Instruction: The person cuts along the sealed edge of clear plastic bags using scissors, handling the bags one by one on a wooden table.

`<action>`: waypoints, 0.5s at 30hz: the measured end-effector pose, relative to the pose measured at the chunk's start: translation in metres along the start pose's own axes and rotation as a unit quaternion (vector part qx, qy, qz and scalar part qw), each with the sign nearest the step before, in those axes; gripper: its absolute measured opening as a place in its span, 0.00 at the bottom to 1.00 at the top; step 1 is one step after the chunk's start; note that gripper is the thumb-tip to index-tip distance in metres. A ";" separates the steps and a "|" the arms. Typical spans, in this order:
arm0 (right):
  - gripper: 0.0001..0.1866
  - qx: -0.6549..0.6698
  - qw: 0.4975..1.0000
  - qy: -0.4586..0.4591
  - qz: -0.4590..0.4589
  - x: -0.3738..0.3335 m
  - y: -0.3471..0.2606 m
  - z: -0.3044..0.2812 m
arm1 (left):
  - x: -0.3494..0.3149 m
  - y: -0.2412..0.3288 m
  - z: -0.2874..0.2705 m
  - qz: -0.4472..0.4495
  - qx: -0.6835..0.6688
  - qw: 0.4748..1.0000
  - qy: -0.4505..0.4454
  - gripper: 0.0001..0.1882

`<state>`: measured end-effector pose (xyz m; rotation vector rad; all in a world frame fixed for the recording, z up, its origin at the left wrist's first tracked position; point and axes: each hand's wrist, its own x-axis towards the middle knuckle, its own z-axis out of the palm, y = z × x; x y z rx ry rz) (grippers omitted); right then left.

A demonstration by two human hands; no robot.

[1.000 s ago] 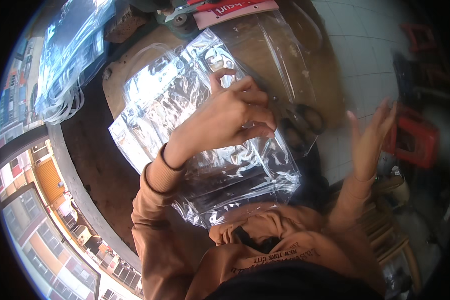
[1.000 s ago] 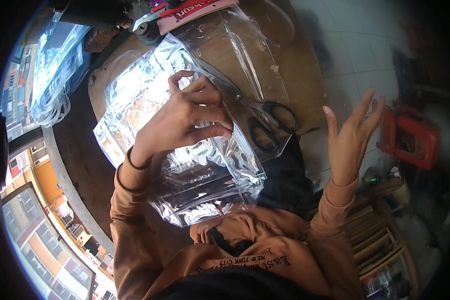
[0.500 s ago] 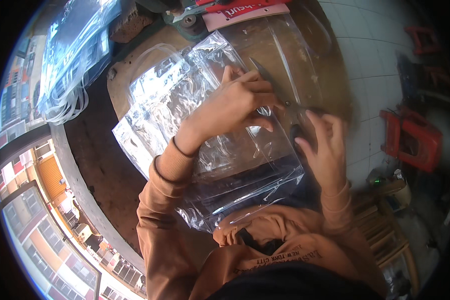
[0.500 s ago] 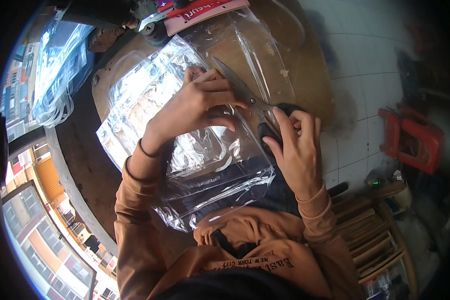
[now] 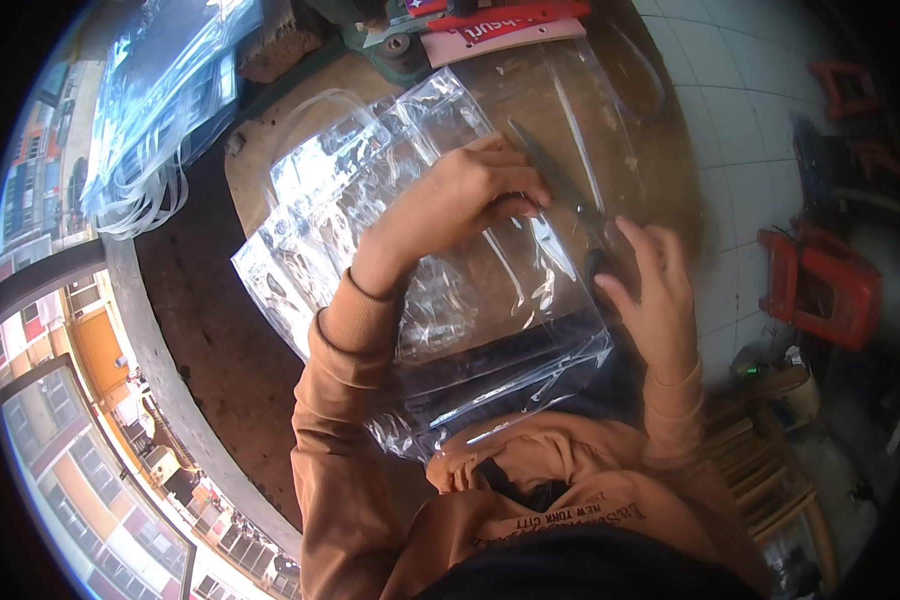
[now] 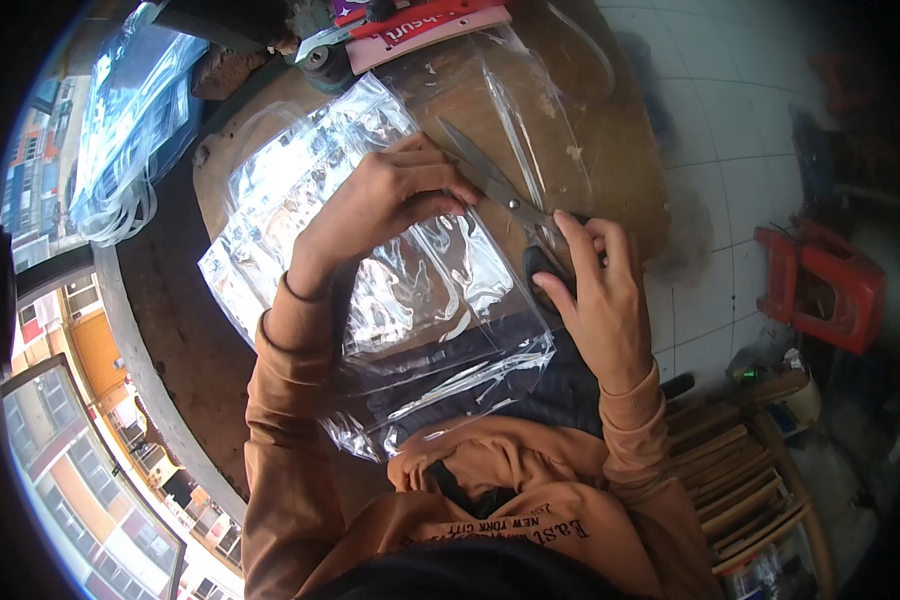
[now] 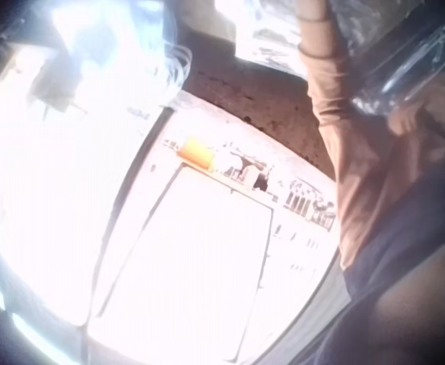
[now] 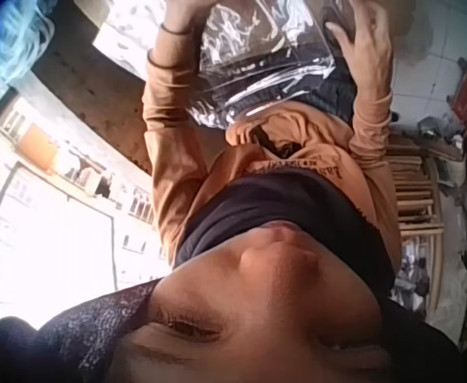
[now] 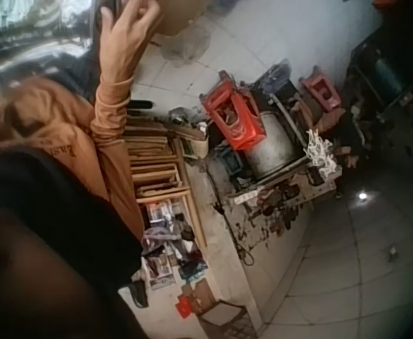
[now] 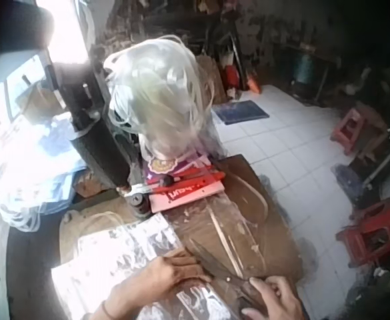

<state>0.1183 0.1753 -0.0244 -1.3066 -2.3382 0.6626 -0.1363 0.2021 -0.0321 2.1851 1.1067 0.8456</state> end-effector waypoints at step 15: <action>0.31 0.019 1.000 0.008 -0.012 0.003 -0.001 -0.004 | -0.011 0.067 -0.057 0.037 0.327 0.936 -0.121 0.10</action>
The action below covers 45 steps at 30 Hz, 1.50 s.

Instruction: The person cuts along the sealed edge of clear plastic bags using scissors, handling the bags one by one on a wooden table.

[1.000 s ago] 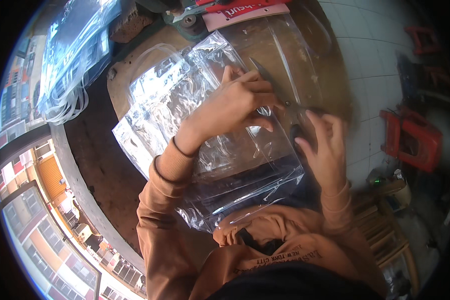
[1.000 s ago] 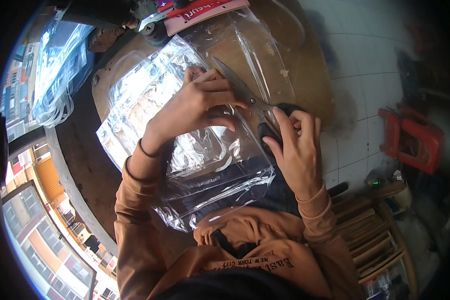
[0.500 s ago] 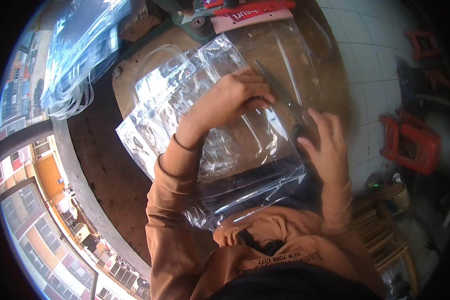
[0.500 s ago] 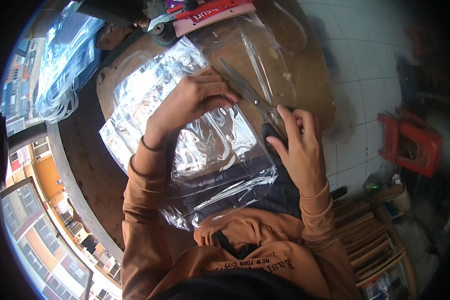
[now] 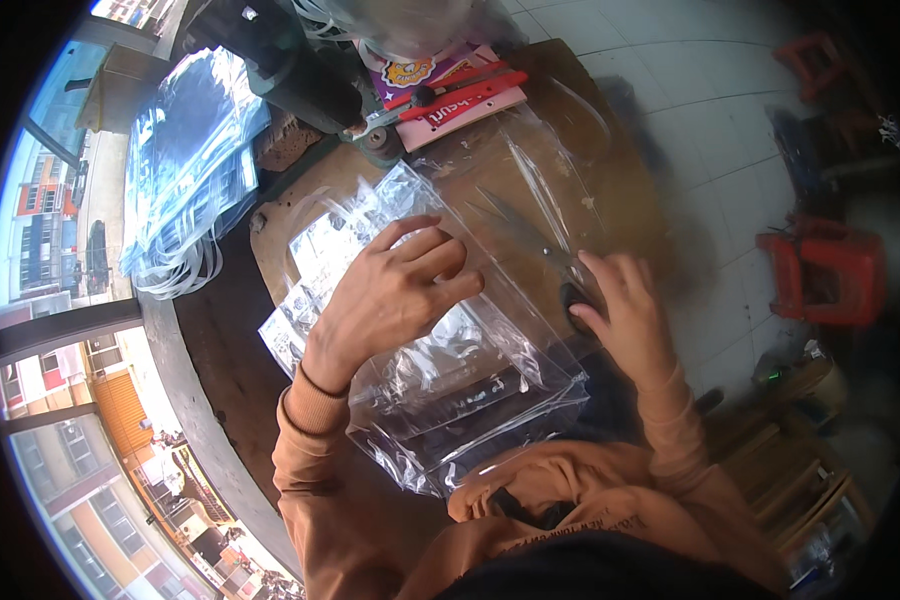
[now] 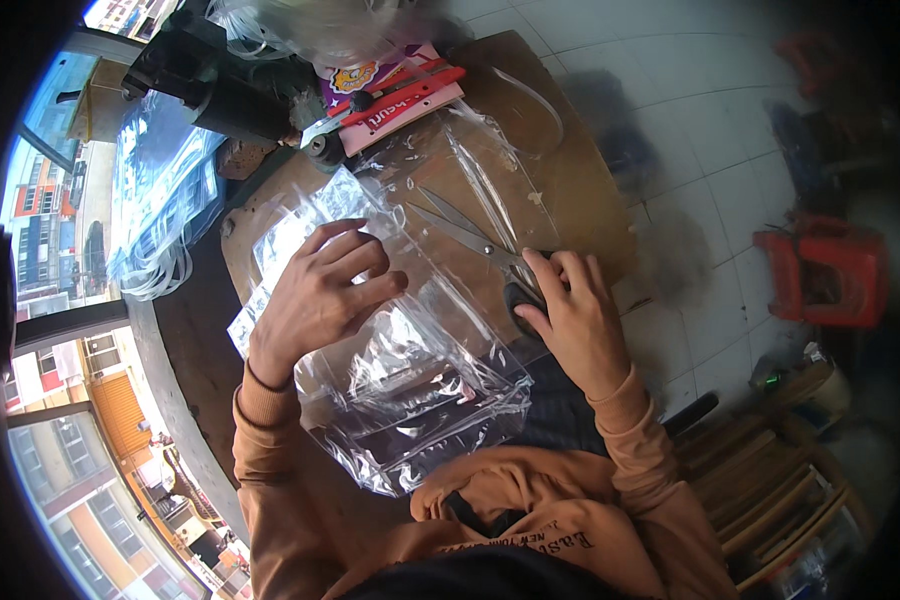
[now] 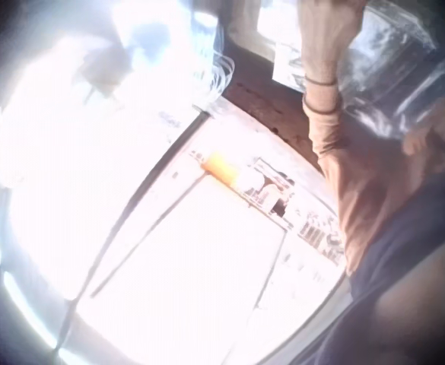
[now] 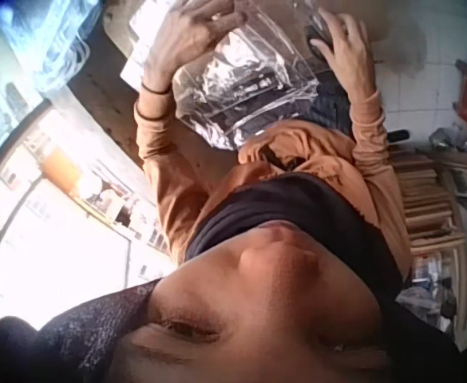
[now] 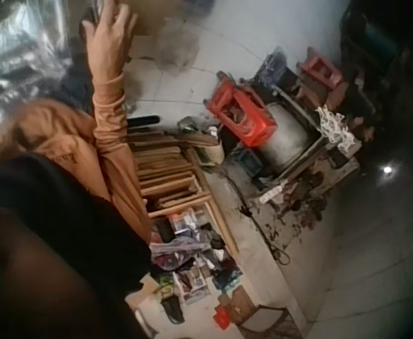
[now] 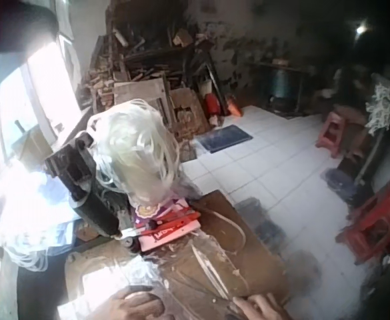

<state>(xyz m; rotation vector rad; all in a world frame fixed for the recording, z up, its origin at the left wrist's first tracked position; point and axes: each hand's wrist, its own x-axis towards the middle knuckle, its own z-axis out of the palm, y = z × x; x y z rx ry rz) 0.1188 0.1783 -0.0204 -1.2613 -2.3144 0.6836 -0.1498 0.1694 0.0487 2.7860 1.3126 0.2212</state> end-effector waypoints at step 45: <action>0.26 0.271 0.950 -0.087 0.130 -0.037 0.020 -0.021 | -0.011 0.111 0.076 -0.508 0.041 0.843 0.171 0.15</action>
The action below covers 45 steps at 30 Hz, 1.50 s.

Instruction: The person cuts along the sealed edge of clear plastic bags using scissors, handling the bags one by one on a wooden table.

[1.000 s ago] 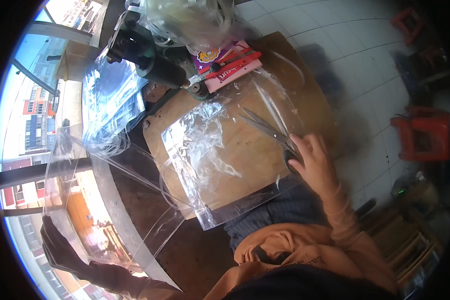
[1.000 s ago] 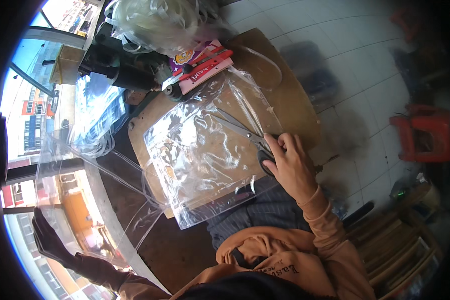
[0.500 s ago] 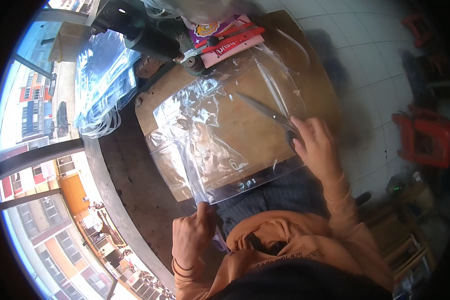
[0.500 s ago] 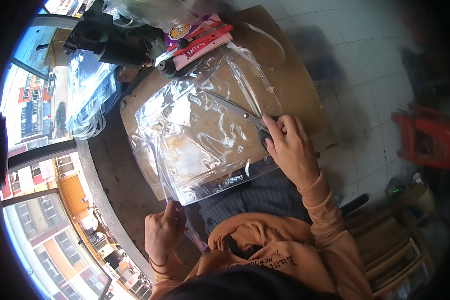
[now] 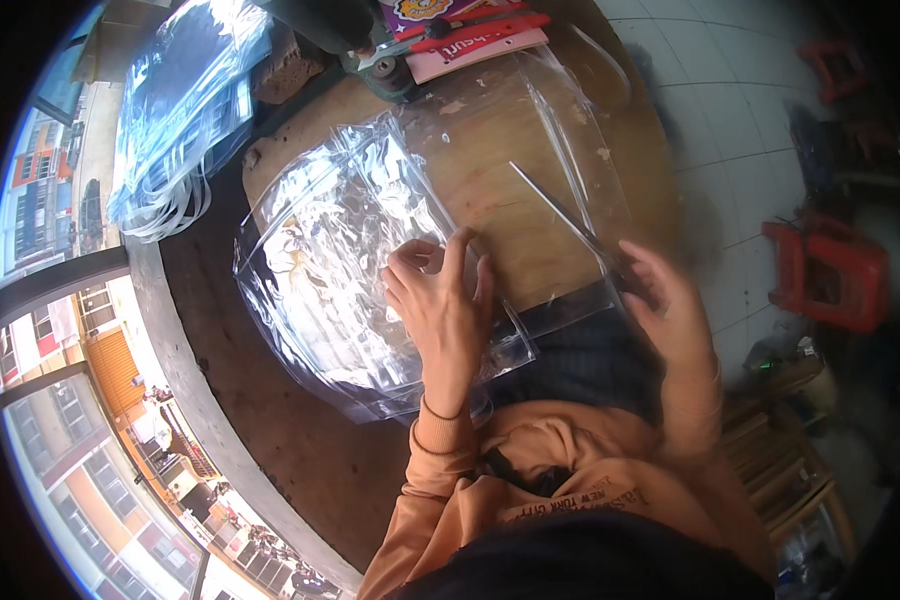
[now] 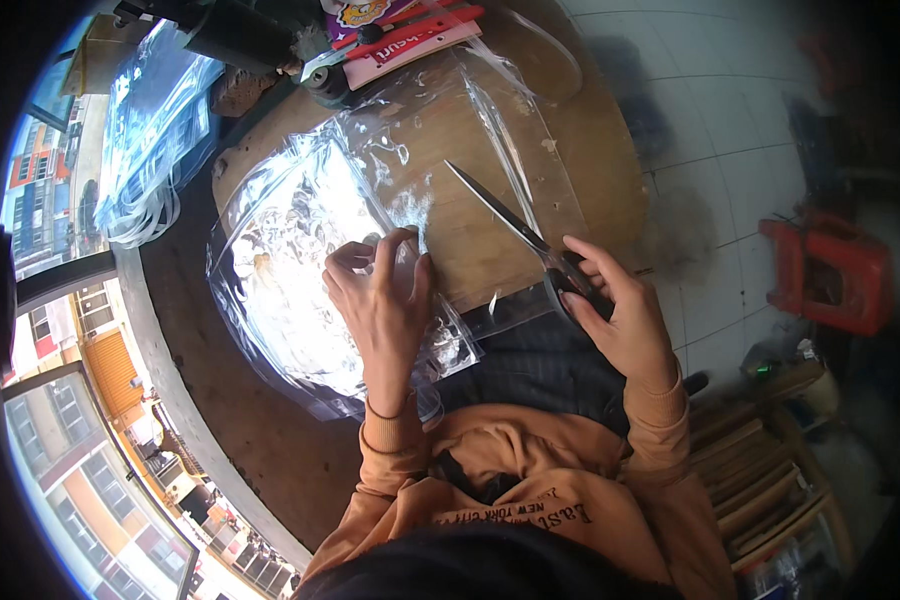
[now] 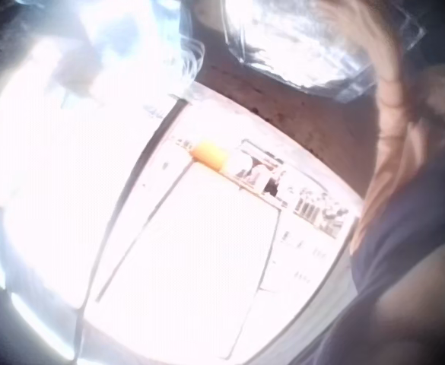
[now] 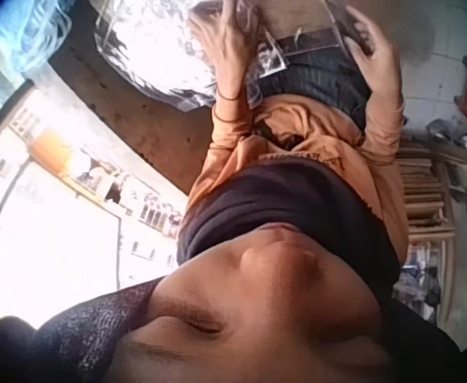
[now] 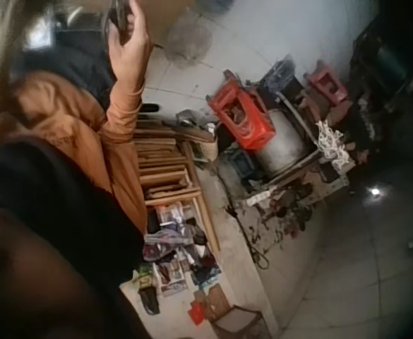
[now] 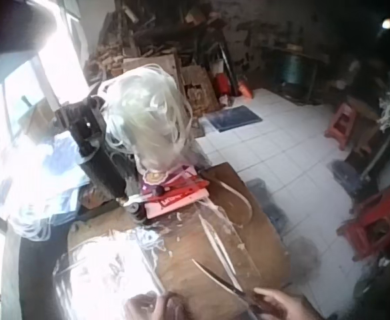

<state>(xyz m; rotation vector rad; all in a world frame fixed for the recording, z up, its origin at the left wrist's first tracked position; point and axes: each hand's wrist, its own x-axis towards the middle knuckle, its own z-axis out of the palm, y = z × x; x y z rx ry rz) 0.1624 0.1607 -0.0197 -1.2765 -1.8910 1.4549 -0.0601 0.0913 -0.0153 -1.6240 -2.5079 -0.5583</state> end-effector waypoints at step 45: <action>0.39 0.429 0.852 -0.290 0.073 -0.023 -0.058 0.054 | -0.022 0.008 -0.100 -0.045 -0.390 0.915 -0.096 0.28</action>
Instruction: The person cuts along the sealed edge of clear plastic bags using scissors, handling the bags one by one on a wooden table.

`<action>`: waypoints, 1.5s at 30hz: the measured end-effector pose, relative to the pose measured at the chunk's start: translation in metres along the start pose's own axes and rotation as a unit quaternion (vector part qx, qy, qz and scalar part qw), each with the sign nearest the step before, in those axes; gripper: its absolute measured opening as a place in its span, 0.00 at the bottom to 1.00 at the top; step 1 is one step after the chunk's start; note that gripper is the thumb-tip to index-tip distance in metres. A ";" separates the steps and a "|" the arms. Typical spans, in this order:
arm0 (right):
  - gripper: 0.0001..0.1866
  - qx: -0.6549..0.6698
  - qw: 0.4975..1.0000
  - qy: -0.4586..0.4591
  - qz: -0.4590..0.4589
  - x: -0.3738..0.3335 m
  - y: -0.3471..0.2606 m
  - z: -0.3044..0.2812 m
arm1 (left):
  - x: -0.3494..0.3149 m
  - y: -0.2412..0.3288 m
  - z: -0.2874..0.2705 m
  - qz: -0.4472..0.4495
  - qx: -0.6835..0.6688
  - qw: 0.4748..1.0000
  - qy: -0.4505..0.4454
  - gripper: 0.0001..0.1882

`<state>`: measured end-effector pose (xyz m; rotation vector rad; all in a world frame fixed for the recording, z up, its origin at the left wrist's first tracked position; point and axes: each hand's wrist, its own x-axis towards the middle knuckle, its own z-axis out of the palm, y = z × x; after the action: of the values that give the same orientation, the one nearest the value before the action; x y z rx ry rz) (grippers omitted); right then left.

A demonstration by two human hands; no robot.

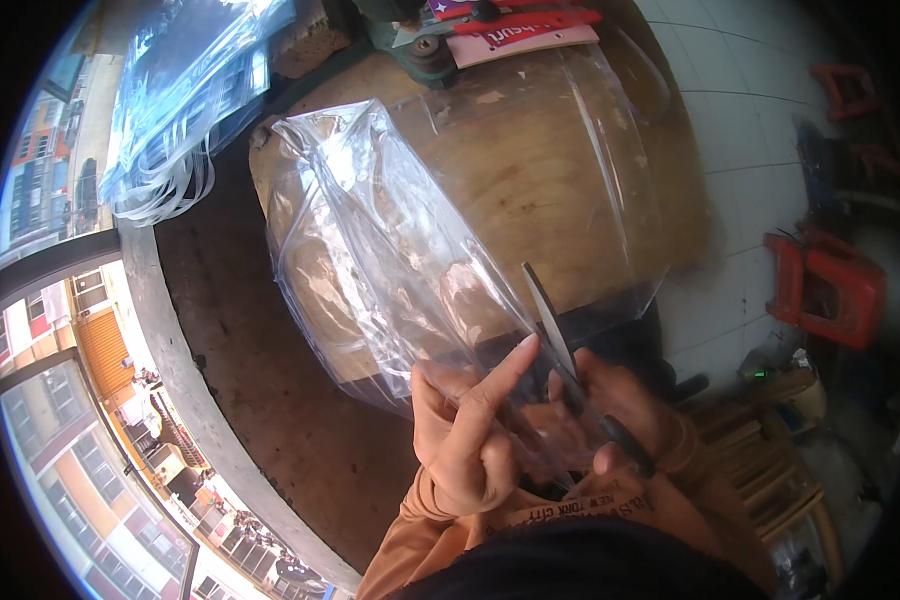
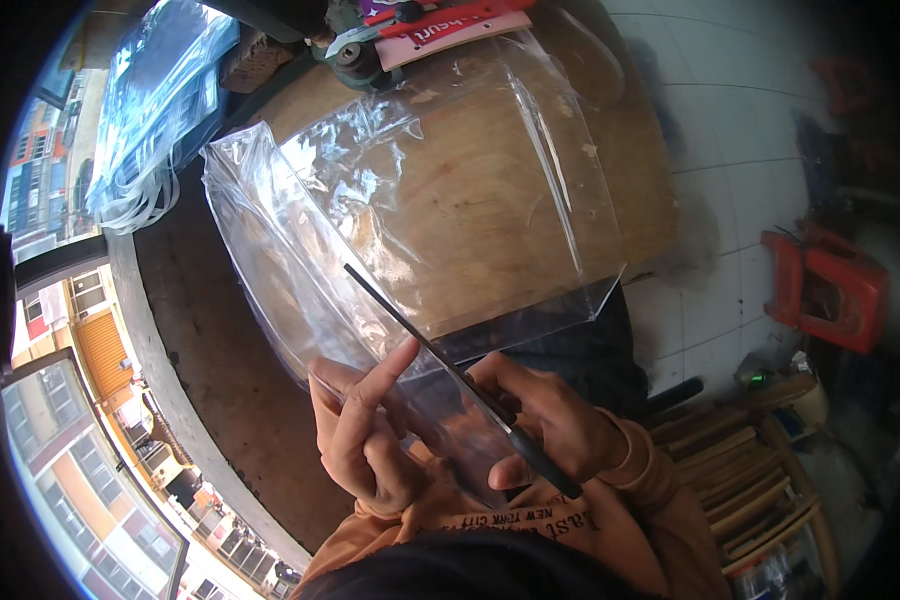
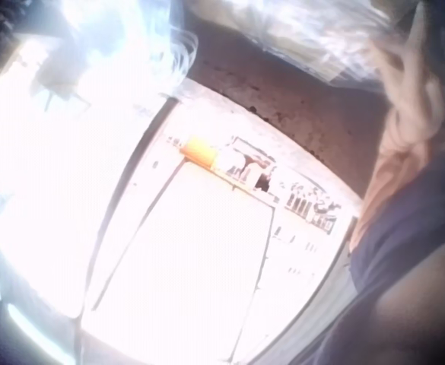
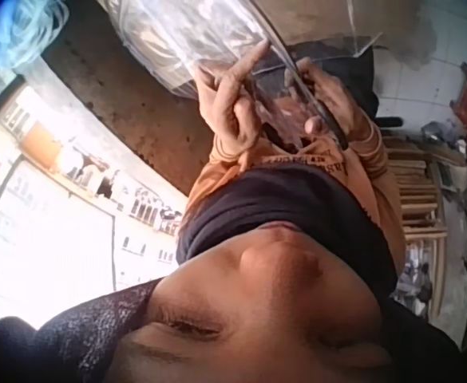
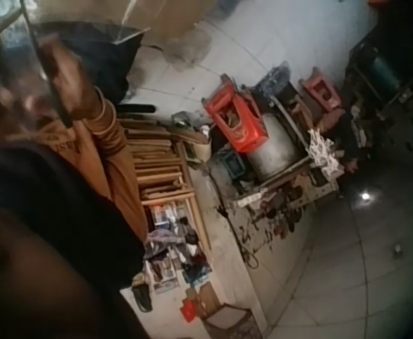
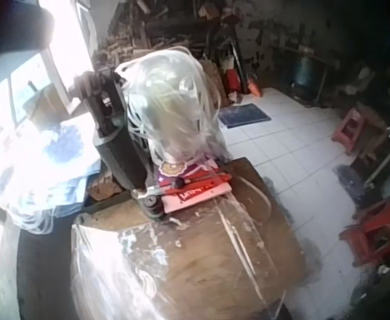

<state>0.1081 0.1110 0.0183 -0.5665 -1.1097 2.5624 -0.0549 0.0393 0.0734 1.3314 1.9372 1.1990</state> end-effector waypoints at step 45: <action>0.42 -0.187 0.976 -0.069 -0.084 0.009 -0.010 -0.004 | -0.014 -0.012 0.007 0.037 -0.049 0.995 0.078 0.26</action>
<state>0.1026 0.1238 0.0213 -0.3601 -1.6309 2.2871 -0.0491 0.0277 0.0584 1.3032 1.9221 1.4534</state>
